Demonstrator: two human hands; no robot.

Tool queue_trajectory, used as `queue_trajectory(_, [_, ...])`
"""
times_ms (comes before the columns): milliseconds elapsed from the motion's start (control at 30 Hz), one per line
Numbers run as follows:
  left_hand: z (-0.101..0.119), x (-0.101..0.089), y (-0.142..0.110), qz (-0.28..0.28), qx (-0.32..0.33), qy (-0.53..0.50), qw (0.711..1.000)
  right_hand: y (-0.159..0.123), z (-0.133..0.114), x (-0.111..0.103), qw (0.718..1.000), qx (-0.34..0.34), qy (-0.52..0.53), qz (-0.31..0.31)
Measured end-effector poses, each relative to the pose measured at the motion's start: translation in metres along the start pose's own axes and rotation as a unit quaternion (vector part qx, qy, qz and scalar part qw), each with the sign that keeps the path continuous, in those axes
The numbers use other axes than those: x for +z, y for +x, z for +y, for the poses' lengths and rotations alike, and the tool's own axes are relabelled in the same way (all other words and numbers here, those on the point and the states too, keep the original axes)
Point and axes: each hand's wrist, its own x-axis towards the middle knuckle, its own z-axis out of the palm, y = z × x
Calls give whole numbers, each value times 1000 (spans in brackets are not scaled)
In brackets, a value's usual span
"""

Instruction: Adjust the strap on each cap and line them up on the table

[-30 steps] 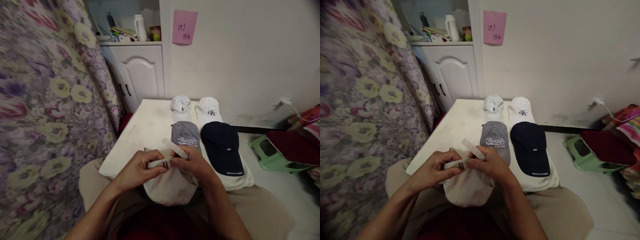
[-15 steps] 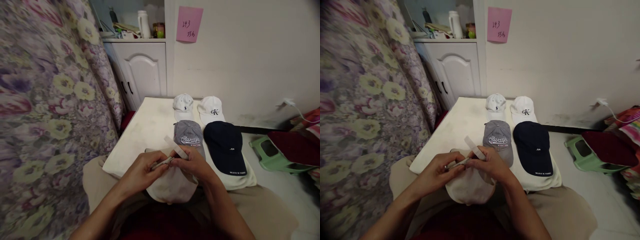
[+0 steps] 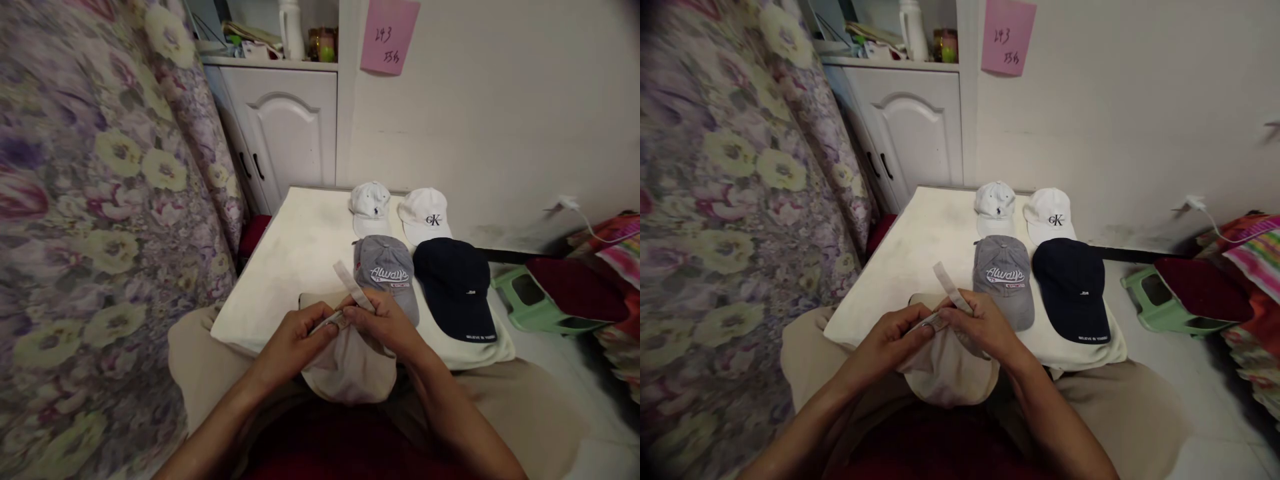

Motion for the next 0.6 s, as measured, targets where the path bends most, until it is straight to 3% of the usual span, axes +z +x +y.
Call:
queue_trajectory(267, [-9,-11,-6,-9,-33,-104,994,5,1,19,1000,16,16,9])
queue_trajectory(467, [-20,-20,-10,-23,-22,-89,995,3,-3,29,1000,2,-11,23])
queue_trajectory(600, [-16,-24,-14,-25,-10,-61,998,4,-2,37,999,2,-1,33])
